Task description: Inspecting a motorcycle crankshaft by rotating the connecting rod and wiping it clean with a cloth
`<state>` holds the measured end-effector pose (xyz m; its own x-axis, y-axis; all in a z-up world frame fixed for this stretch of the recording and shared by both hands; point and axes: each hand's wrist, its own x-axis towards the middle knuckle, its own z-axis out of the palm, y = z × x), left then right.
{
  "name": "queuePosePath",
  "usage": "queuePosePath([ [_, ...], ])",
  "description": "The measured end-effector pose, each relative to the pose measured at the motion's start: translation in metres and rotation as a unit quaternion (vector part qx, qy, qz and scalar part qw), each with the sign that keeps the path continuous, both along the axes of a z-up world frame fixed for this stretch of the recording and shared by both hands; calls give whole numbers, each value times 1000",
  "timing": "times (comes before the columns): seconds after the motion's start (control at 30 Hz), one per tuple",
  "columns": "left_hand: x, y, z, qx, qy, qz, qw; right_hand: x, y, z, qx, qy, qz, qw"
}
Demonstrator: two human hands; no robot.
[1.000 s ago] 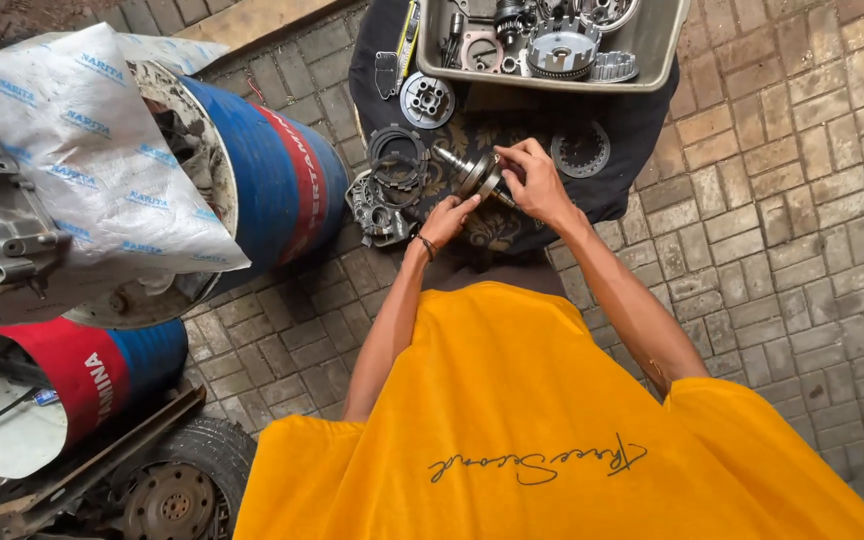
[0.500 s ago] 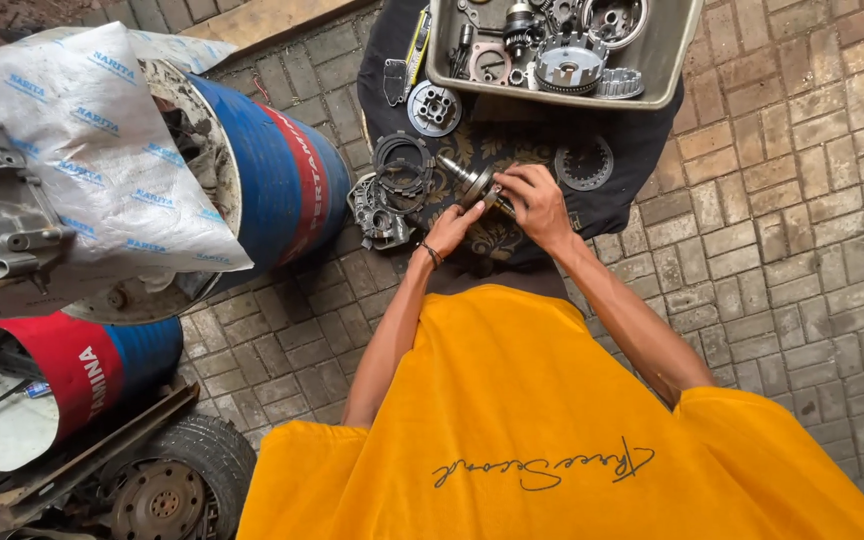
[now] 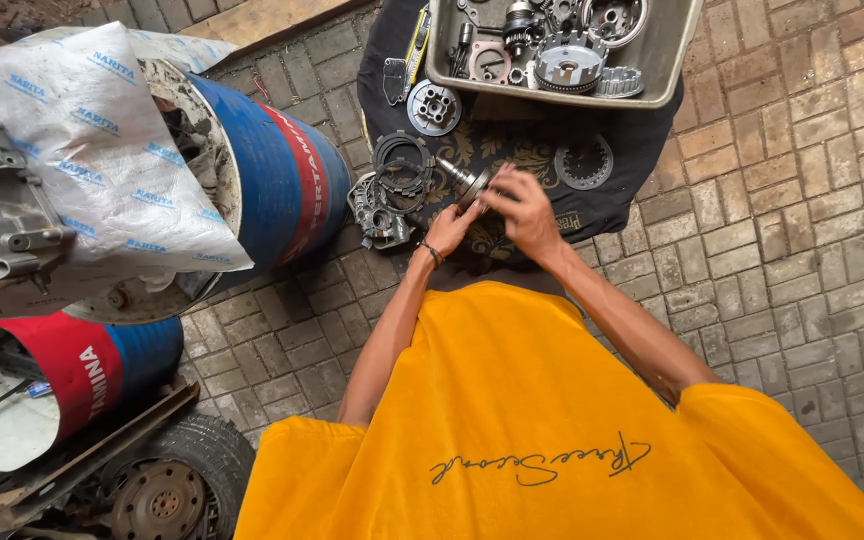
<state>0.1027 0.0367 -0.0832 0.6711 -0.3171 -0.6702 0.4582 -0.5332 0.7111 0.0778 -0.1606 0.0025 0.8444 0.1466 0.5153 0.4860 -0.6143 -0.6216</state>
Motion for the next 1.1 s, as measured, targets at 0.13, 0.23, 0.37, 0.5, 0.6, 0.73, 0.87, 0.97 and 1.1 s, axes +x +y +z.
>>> queuePosePath([
  [0.13, 2, -4, 35, 12, 1, -21, 1000, 3, -9, -6, 1, 15, -14, 1000],
  [0.23, -4, -2, 41, 13, -2, -21, 1000, -2, -8, -7, 41, 100, -68, 992],
  [0.37, 2, -2, 34, 13, -10, -42, 999, 1, -8, 7, 29, 62, -33, 997],
  [0.5, 0, 0, 13, 23, -11, -36, 999, -2, -10, -16, 17, 80, -52, 995],
  [0.6, 1, -2, 34, 23, -8, -40, 999, -12, 0, 0, 4, 50, -11, 999],
  [0.73, 3, -6, 20, 50, -14, -46, 998, 1, -19, -29, -9, 80, -80, 994],
  [0.87, 6, -2, 22, 43, -21, -59, 997, 3, -13, -22, -9, 38, -29, 999],
  [0.97, 0, -4, 16, 33, -25, -59, 997, 1, -20, -20, -16, 43, -44, 998],
  [1.1, 3, -1, 18, 29, -35, -60, 997, -2, -9, -7, -34, 23, 1, 999],
])
